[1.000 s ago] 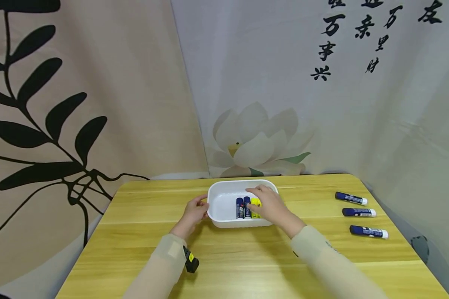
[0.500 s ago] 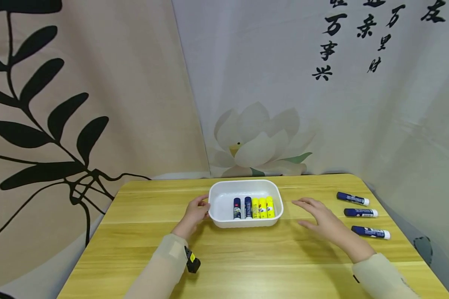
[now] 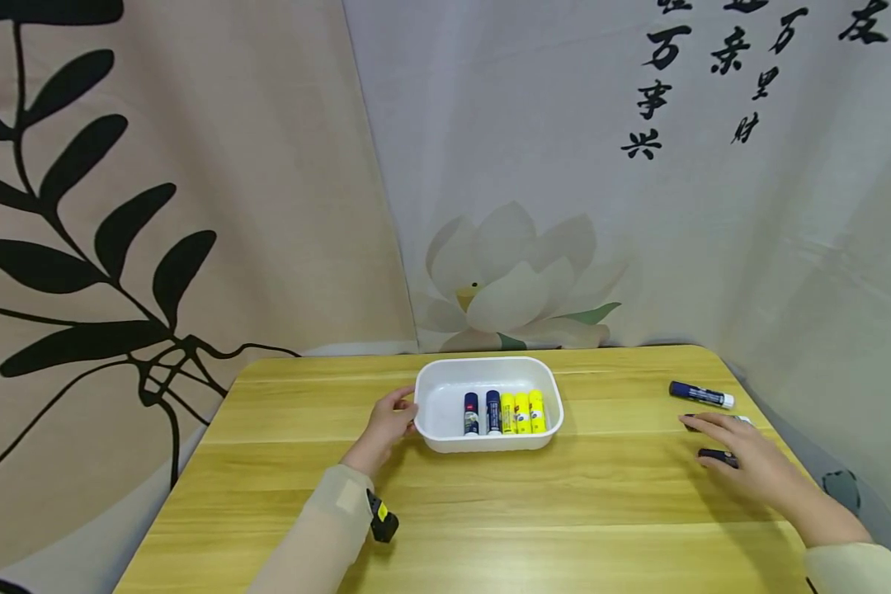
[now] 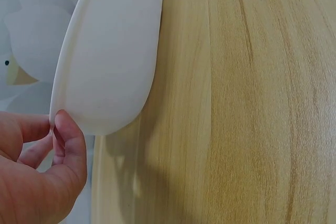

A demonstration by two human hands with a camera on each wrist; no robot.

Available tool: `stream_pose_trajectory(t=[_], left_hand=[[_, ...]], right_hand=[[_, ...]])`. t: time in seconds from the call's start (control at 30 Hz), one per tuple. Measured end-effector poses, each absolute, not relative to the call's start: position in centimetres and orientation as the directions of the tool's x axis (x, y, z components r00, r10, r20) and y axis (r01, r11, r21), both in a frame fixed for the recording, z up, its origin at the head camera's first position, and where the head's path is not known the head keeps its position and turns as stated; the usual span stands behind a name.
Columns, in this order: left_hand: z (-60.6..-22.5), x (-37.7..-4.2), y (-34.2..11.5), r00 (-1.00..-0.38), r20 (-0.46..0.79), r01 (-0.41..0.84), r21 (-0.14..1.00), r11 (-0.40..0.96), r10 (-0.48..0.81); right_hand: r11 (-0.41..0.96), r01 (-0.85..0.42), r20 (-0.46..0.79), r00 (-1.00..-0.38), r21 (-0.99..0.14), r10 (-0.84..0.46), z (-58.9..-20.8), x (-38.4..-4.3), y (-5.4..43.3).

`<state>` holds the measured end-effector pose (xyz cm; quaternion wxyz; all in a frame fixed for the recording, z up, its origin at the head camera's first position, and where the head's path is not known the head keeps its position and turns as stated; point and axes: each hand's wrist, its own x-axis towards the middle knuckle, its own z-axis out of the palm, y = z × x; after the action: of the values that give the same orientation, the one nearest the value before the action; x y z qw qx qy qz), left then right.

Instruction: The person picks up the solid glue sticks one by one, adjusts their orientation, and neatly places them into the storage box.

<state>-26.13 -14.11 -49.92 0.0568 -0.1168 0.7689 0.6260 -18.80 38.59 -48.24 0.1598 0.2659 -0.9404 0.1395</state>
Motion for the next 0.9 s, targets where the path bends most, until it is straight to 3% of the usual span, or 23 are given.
stream_pose_trajectory(t=[0.2,0.4,0.63,0.9], left_hand=[[-49.8,-26.2,-14.1,-0.969,-0.226,-0.242,0.953,0.183,-0.103],[-50.0,-26.2,-14.2,-0.966,-0.235,-0.25,0.952,0.174,-0.104],[-49.9,-26.2,-14.3,-0.966,-0.238,-0.253,0.953,0.165,-0.106],[-49.7,-26.1,-14.1,-0.965,-0.24,-0.255,0.951,0.174,-0.101]], right_hand=[[0.871,-0.457,0.208,-0.883,-0.18,-0.42,-49.3,-18.7,41.7],[0.867,-0.478,0.189,-0.873,-0.139,-0.451,-50.1,-19.0,42.9],[0.908,-0.376,-0.014,-0.923,-0.186,-0.385,-50.4,-19.9,43.0],[0.931,-0.345,-0.013,-0.937,-0.116,-0.349,-50.6,-19.7,42.8]])
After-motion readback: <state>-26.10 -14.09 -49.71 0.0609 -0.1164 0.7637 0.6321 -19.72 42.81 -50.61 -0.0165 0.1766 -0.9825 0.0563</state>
